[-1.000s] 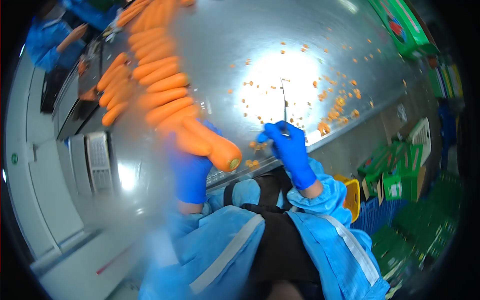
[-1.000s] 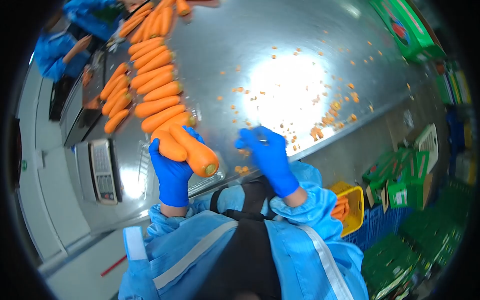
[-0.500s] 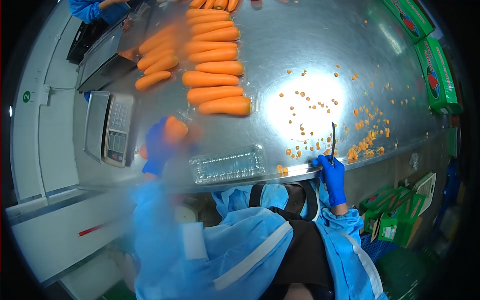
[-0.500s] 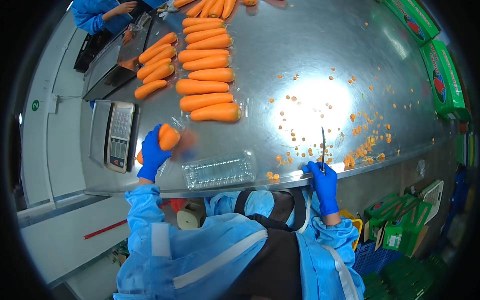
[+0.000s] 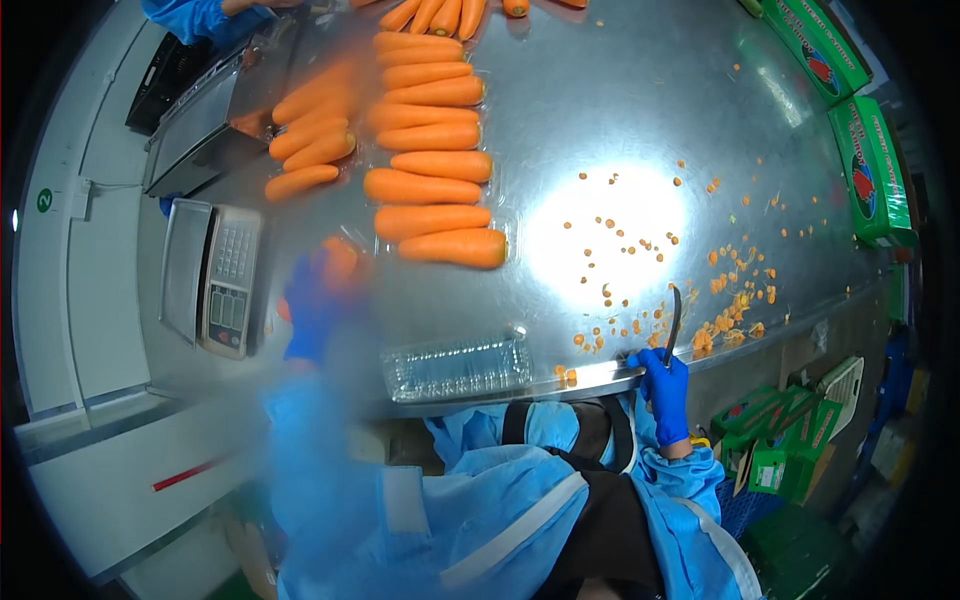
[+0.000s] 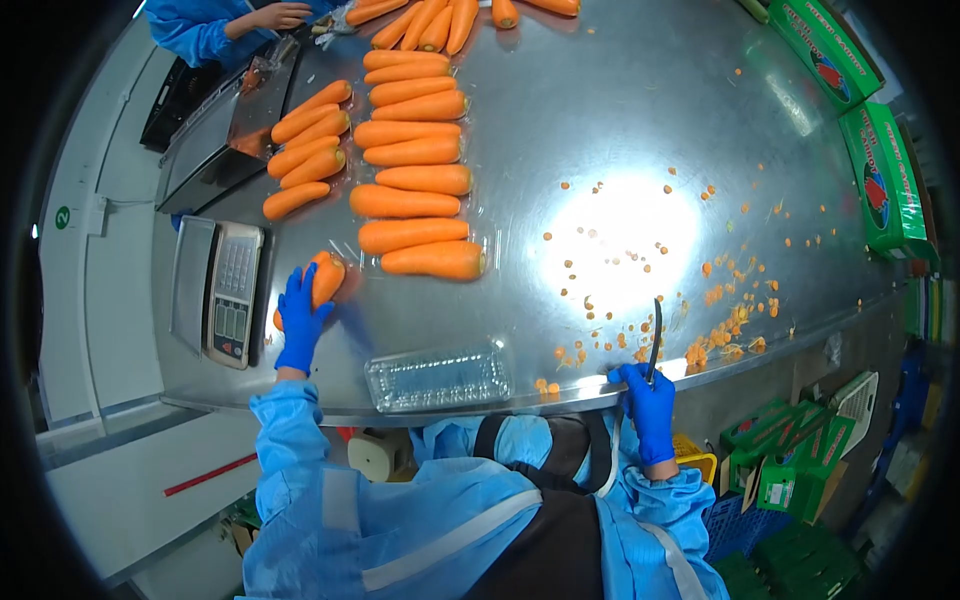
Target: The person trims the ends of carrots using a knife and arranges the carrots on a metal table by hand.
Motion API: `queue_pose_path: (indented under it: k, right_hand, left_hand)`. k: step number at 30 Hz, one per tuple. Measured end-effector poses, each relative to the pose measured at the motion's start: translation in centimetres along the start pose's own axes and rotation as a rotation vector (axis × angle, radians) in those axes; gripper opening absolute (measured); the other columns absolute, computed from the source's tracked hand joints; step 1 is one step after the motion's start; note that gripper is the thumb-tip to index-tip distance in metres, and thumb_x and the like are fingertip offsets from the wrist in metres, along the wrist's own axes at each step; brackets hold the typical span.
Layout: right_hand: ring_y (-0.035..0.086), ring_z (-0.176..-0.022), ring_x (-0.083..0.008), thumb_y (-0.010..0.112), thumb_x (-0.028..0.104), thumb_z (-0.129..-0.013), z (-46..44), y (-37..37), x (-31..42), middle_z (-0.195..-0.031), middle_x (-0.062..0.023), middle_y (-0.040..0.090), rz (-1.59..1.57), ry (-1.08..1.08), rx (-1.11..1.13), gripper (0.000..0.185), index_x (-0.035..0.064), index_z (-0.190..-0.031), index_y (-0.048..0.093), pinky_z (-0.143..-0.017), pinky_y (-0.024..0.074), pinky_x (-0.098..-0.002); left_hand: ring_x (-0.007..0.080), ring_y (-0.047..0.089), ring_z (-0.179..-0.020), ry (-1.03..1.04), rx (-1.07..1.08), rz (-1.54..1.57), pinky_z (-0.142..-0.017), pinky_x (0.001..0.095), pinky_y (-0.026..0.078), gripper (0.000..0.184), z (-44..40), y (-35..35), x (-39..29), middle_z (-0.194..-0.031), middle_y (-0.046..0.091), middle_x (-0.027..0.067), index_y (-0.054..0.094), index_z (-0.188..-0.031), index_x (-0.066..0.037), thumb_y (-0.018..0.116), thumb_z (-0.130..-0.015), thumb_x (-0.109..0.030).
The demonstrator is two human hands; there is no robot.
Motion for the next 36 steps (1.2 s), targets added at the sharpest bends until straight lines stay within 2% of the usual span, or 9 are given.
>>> queue_pose_path:
  k: [7,13,16,18,19,22,25,33,36]
  right_hand:
    - [0.044,-0.043,-0.0061,0.066,0.016,-0.088,-0.1,0.0,-0.2,-0.069,-0.0034,0.066,0.007,0.045,-0.012,0.015,0.0021,-0.084,0.068,-0.041,0.0323,-0.0212]
    - [0.046,-0.045,-0.0059,0.065,0.017,-0.089,0.0,0.2,-0.2,-0.074,-0.0052,0.069,-0.030,0.070,0.019,0.017,0.0013,-0.087,0.069,-0.043,0.0347,-0.0208]
    - [0.046,-0.046,-0.0057,0.064,0.018,-0.090,0.0,0.2,-0.2,-0.076,-0.0055,0.070,-0.027,0.046,0.030,0.018,0.0008,-0.088,0.069,-0.044,0.0355,-0.0207]
    - [0.046,-0.047,-0.0055,0.064,0.018,-0.090,-0.2,0.3,-0.3,-0.077,-0.0055,0.070,-0.032,0.014,0.038,0.018,0.0007,-0.089,0.069,-0.044,0.0358,-0.0208]
    - [0.047,-0.047,-0.0054,0.064,0.018,-0.090,-0.2,0.3,-0.1,-0.077,-0.0055,0.070,-0.040,0.001,0.043,0.018,0.0007,-0.089,0.069,-0.044,0.0359,-0.0208]
    - [0.048,-0.049,-0.0052,0.064,0.016,-0.090,-0.3,0.0,-0.5,-0.078,-0.0054,0.071,-0.029,-0.025,0.050,0.016,0.0011,-0.090,0.070,-0.045,0.0368,-0.0207]
    - [0.049,-0.050,-0.0047,0.064,0.017,-0.090,0.2,0.2,0.0,-0.078,-0.0047,0.070,-0.057,-0.047,0.055,0.016,0.0013,-0.089,0.069,-0.046,0.0378,-0.0203]
    - [0.048,-0.047,-0.0062,0.064,0.018,-0.090,-0.1,-0.2,-0.7,-0.069,-0.0028,0.066,-0.091,-0.124,0.017,0.017,0.0026,-0.084,0.068,-0.043,0.0356,-0.0212]
    - [0.049,-0.052,-0.0040,0.064,0.019,-0.091,-0.2,-0.2,-0.7,-0.080,-0.0046,0.071,-0.022,-0.117,0.049,0.017,0.0018,-0.089,0.067,-0.048,0.0383,-0.0200]
  left_hand:
    - [0.0418,0.040,-0.130,0.262,-0.332,-0.047,-0.108,0.0481,0.035,0.089,-11.4,1.4,4.3,-0.143,0.043,0.0161,0.044,-0.141,-0.020,0.083,-0.062,-0.009]
    - [0.0301,0.054,-0.116,0.371,-0.477,0.420,-0.102,0.0398,0.041,0.066,-5.0,-2.2,-3.7,-0.125,0.057,0.0128,0.056,-0.128,-0.013,0.081,-0.067,-0.007]
    - [0.0238,0.061,-0.100,0.222,0.235,0.982,-0.089,0.0360,0.047,0.043,2.5,-0.3,-9.6,-0.105,0.064,0.0082,0.064,-0.110,-0.008,0.080,-0.070,-0.008]
    - [0.0243,0.062,-0.095,0.362,0.349,0.955,-0.084,0.0352,0.049,0.036,7.4,-0.3,-13.9,-0.098,0.064,0.0080,0.066,-0.103,-0.007,0.080,-0.070,-0.006]
    - [0.0249,0.063,-0.094,0.584,0.236,0.638,-0.082,0.0345,0.050,0.035,9.1,0.1,-15.2,-0.096,0.064,0.0086,0.066,-0.101,-0.006,0.079,-0.069,-0.005]
    - [0.0258,0.064,-0.096,0.532,0.271,0.739,-0.085,0.0351,0.052,0.026,10.4,3.6,-14.8,-0.103,0.064,0.0097,0.063,-0.099,-0.004,0.076,-0.076,-0.010]
    - [0.0266,0.066,-0.086,0.518,0.189,0.782,-0.076,0.0337,0.053,0.034,10.2,3.6,-14.5,-0.090,0.066,0.0095,0.069,-0.095,-0.008,0.080,-0.064,-0.003]
    - [0.0272,0.065,-0.089,0.509,0.157,0.754,-0.078,0.0330,0.052,0.032,11.3,1.6,-15.3,-0.096,0.066,0.0098,0.072,-0.100,-0.010,0.077,-0.069,-0.005]
    - [0.0256,0.062,-0.091,0.426,0.099,0.771,-0.077,0.0337,0.051,0.036,12.0,1.8,-14.5,-0.099,0.065,0.0096,0.074,-0.104,-0.015,0.077,-0.069,-0.005]
Point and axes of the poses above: each hand's wrist, its own z-axis away from the middle knuckle, its own y-axis out of the palm, x = y × z, the point moved 8 cm from there along -z, towards the middle knuckle
